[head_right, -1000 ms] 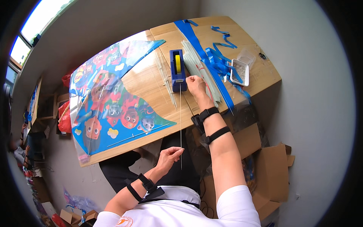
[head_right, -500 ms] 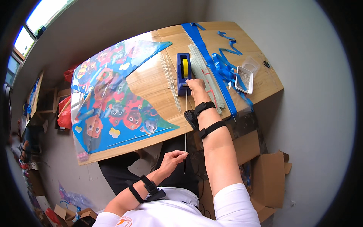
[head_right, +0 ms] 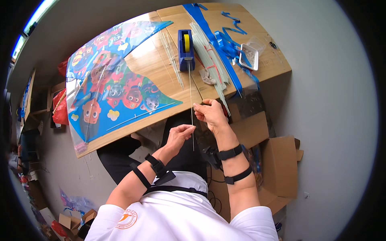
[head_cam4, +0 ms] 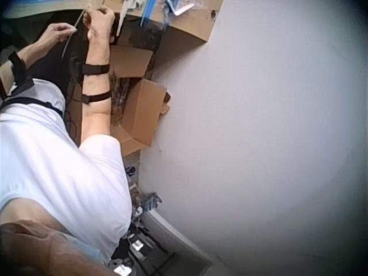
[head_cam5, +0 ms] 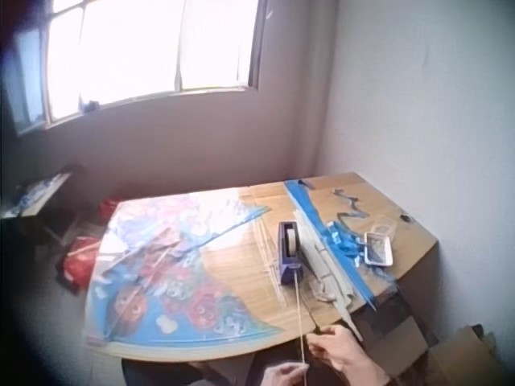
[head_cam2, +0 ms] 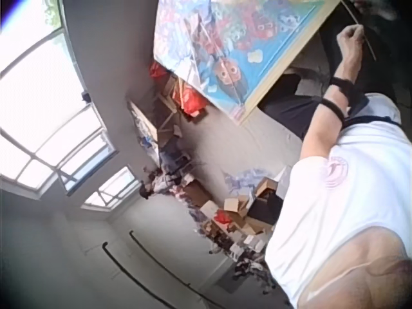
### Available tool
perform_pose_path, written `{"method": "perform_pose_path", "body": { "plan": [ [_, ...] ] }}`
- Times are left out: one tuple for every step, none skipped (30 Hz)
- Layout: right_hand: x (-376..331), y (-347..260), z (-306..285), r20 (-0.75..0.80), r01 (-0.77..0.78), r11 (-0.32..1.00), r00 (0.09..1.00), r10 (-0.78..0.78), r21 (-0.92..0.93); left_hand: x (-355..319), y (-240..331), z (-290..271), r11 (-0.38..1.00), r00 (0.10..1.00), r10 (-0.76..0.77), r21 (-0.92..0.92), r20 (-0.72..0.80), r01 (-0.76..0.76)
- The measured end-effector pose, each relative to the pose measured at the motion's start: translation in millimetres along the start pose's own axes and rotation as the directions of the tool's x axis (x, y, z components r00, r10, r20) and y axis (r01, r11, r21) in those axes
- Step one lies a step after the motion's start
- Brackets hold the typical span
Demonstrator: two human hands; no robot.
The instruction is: Assemble a plastic Paw Patrol kite by positioning structural fiberglass rods, aligning the sail template, and applying adhesive tape strips to reinforce the frame segments.
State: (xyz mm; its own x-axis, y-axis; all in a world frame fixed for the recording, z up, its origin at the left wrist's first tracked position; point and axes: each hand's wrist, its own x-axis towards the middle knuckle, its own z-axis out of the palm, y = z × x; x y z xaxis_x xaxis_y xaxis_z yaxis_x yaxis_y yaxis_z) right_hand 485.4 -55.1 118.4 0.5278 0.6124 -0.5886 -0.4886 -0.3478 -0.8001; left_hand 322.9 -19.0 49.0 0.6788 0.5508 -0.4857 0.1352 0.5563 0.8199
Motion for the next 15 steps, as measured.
{"method": "perform_pose_path", "body": {
  "plan": [
    [-29.7, 14.6, 1.2, -0.023, 0.027, 1.000, 0.999, -0.027, 0.013, 0.4, -0.1, -2.0, 0.999, 1.000, 0.030, -0.017, -0.001, -0.030],
    [-55.5, 30.1, -6.1, -0.009, 0.018, 1.000, 1.000, -0.018, 0.009, 1.7, 0.6, -1.9, 0.999, 1.000, 0.029, -0.045, 0.010, -0.029],
    [-77.7, 44.2, -11.5, 0.007, 0.013, 1.000, 1.000, -0.013, 0.008, 2.5, 2.4, -1.0, 0.999, 1.000, 0.030, -0.031, 0.008, -0.029],
    [-100.9, 58.4, -14.9, 0.000, 0.010, 1.000, 1.000, -0.010, 0.017, 2.8, 3.6, 0.7, 0.999, 1.000, 0.022, -0.031, 0.006, -0.022],
    [-122.2, 68.8, -17.6, -0.009, 0.014, 1.000, 1.000, -0.014, 0.027, 2.6, 4.5, 3.9, 0.999, 1.000, 0.019, -0.030, 0.009, -0.019],
    [-135.5, 75.3, -19.2, -0.050, 0.016, 0.999, 0.999, -0.014, 0.041, 2.0, 5.7, 6.6, 1.000, 1.000, 0.018, -0.018, -0.001, -0.018],
    [-142.5, 82.3, -21.7, -0.056, 0.010, 0.999, 0.998, -0.007, 0.045, 0.8, 7.3, 8.9, 1.000, 1.000, 0.020, -0.006, -0.012, -0.020],
    [-148.5, 88.8, -24.5, -0.058, 0.000, 0.998, 0.998, 0.003, 0.063, 0.2, 6.6, 10.5, 1.000, 1.000, 0.007, 0.003, -0.022, -0.007],
    [-152.9, 94.2, -26.7, -0.057, -0.007, 0.997, 0.998, 0.012, 0.080, 0.4, 5.2, 12.1, 1.000, 1.000, 0.002, 0.004, -0.017, -0.002],
    [-155.5, 99.0, -26.4, -0.055, -0.009, 0.997, 0.998, 0.013, 0.072, 0.7, 5.3, 13.5, 1.000, 1.000, 0.012, 0.005, -0.019, -0.012],
    [-155.2, 102.2, -25.4, -0.057, -0.008, 0.997, 0.998, 0.013, 0.074, 1.3, 2.4, 13.6, 1.000, 1.000, 0.023, 0.006, -0.021, -0.023],
    [-153.5, 103.5, -23.9, -0.051, -0.050, 0.996, 0.997, 0.054, 0.077, 2.4, -0.7, 13.1, 1.000, 1.000, 0.021, 0.006, -0.023, -0.021],
    [-151.2, 104.1, -22.5, -0.042, -0.089, 0.993, 0.995, 0.093, 0.080, 3.9, -1.9, 13.3, 1.000, 0.999, 0.026, 0.008, -0.024, -0.026],
    [-149.4, 107.8, -22.1, -0.046, -0.070, 0.996, 0.996, 0.073, 0.063, 4.3, -3.8, 13.4, 1.000, 1.000, 0.013, -0.013, -0.022, -0.013],
    [-147.3, 112.5, -23.9, -0.038, -0.067, 0.996, 0.997, 0.070, 0.063, 5.1, -4.0, 12.0, 0.999, 1.000, 0.002, -0.034, -0.020, -0.003]
  ]
}}
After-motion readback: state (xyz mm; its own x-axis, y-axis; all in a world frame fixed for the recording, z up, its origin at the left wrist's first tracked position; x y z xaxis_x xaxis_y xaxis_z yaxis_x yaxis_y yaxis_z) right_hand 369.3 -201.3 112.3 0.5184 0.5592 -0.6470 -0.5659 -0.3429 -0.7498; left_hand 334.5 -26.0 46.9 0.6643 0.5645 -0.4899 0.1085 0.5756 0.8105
